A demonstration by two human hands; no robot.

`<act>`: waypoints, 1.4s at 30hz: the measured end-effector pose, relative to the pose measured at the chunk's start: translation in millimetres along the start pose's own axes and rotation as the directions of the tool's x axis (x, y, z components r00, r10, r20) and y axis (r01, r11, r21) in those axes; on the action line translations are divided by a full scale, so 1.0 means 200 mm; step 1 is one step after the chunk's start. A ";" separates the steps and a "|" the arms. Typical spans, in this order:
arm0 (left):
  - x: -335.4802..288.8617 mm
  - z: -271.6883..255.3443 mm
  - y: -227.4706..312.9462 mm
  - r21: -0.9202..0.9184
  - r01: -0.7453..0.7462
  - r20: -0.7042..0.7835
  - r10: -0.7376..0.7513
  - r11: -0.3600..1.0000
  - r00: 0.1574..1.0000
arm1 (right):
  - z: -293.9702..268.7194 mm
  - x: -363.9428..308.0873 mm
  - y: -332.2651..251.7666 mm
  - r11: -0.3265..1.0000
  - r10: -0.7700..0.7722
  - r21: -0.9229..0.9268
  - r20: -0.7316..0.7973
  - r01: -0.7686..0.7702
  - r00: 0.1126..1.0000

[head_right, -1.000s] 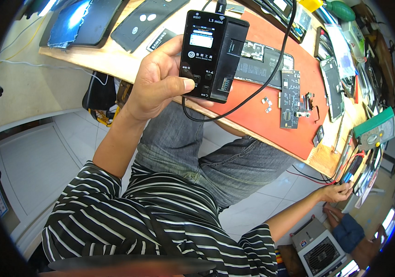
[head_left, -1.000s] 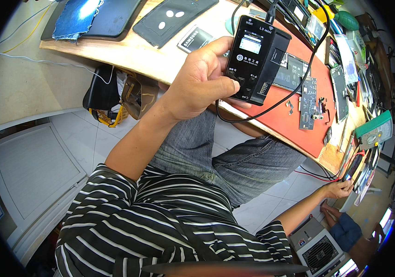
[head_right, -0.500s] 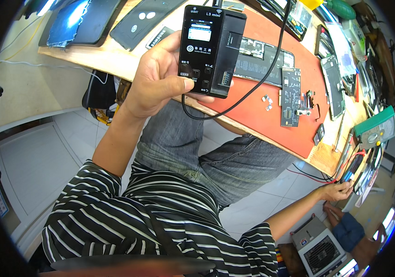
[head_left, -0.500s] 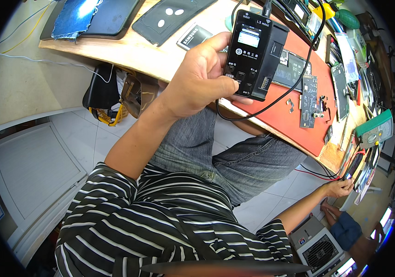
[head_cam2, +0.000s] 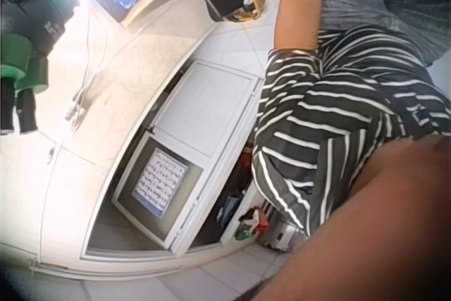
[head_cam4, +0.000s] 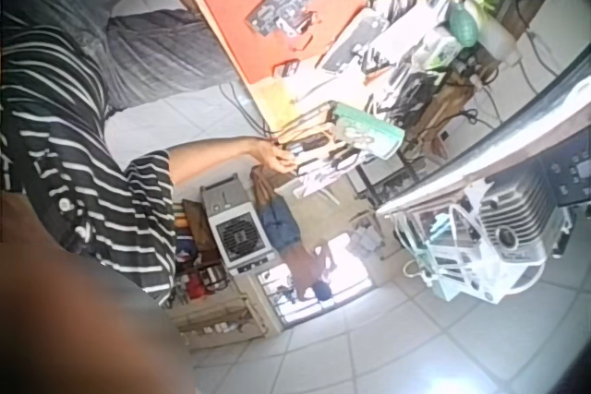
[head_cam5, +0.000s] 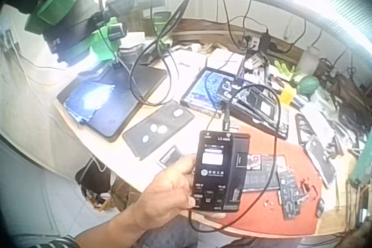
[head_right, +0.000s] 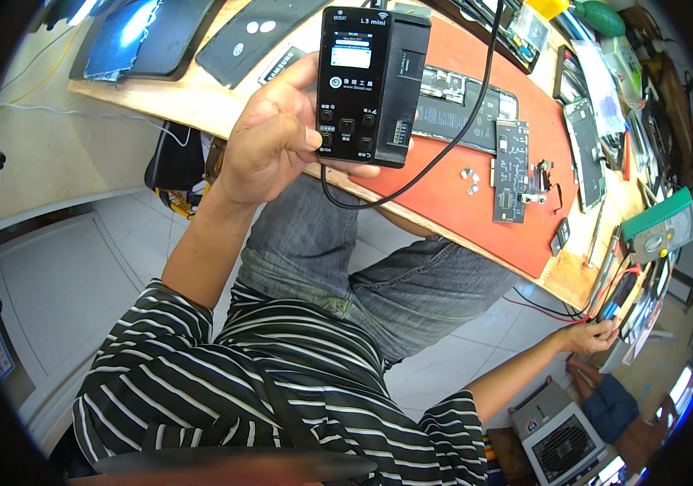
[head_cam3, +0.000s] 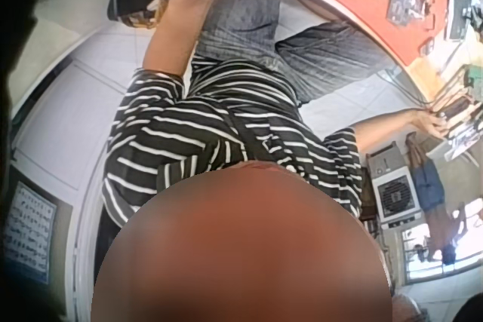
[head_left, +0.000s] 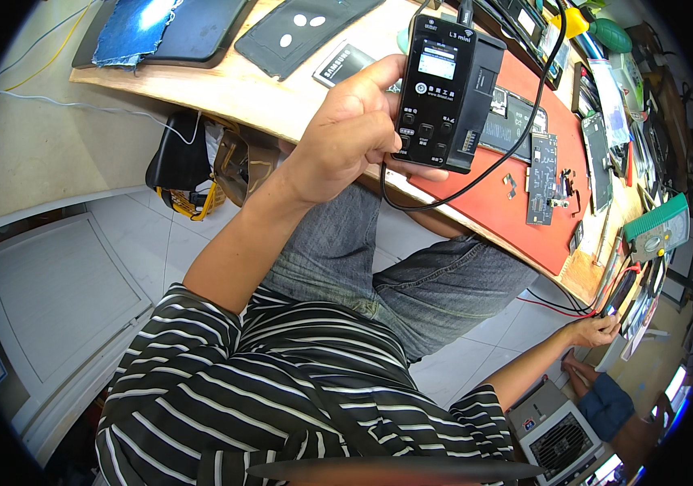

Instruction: The person holds a small black diagnostic device and a smartphone motherboard, connecting them with a cable. They operate the device's buttons to run tests and observe the screen output while handling the motherboard.

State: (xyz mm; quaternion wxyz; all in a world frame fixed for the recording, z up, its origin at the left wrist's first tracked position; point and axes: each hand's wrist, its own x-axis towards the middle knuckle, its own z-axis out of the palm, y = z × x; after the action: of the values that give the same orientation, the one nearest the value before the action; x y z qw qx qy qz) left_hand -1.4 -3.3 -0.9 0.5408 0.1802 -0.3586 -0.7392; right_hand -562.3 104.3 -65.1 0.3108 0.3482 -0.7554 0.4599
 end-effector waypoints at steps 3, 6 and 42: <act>0.00 0.00 0.00 0.067 0.016 0.006 -0.016 0.998 1.000 | 0.00 0.00 0.01 1.000 -0.004 0.014 -0.001 0.004 1.000; 0.00 0.00 0.00 0.078 0.007 -0.008 -0.007 0.997 1.000 | 0.01 0.00 0.02 0.999 -0.015 0.033 -0.015 0.016 1.000; -0.01 0.01 0.01 0.089 0.019 0.012 -0.020 0.996 1.000 | 0.00 0.00 0.04 0.999 -0.025 0.028 -0.015 0.026 1.000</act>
State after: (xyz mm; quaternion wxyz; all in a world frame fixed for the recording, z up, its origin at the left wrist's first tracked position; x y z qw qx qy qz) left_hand -1.9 -1.4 1.9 0.5227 0.2027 -0.3927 -0.7291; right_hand -568.9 106.4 -69.1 0.3173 0.3587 -0.7422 0.4688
